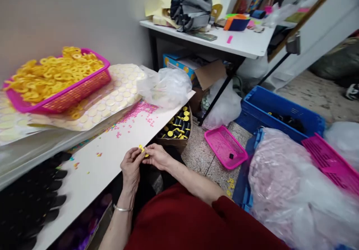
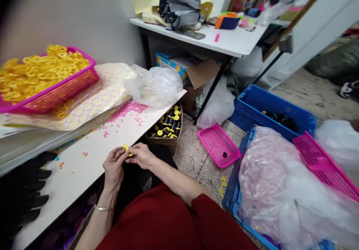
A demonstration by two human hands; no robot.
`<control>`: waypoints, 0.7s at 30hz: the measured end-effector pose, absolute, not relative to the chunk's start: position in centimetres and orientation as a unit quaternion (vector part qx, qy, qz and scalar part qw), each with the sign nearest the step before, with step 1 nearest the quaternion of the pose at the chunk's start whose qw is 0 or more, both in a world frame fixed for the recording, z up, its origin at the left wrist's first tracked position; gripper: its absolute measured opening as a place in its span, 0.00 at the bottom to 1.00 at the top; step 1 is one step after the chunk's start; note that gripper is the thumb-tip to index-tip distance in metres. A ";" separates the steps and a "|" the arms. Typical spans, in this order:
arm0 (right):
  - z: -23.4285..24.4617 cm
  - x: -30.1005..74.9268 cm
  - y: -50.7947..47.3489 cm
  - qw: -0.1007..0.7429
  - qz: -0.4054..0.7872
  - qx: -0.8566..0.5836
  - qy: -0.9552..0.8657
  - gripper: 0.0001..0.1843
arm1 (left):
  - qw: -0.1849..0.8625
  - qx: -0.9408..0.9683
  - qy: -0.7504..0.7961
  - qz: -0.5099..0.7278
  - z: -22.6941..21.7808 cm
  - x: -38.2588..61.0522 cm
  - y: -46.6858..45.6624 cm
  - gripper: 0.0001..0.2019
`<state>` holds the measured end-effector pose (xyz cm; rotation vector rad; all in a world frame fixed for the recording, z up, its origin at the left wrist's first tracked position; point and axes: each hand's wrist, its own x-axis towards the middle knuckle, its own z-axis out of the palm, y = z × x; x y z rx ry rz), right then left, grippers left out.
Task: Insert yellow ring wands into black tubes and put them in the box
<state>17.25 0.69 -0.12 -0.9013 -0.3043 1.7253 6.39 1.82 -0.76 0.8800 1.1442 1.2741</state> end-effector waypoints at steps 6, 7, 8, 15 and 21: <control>-0.2 20.0 -2.2 0.568 0.730 -0.377 -0.045 0.17 | 0.584 0.427 0.475 0.502 -1.7 8.8 -0.2 0.17; -0.2 20.1 -2.3 0.577 0.720 -0.384 -0.034 0.16 | 0.585 0.431 0.471 0.500 -1.9 9.0 -0.2 0.17; -0.2 20.1 -2.5 0.586 0.711 -0.387 -0.021 0.16 | 0.583 0.436 0.472 0.497 -2.0 9.0 -0.3 0.17; 0.4 21.0 -3.3 0.576 0.723 -0.382 -0.012 0.15 | 0.553 0.544 0.473 0.418 -2.4 8.6 -0.8 0.23; 0.7 22.1 -4.6 0.529 0.727 -0.427 -0.094 0.20 | 0.459 0.614 0.495 0.408 -2.8 8.9 -1.1 0.24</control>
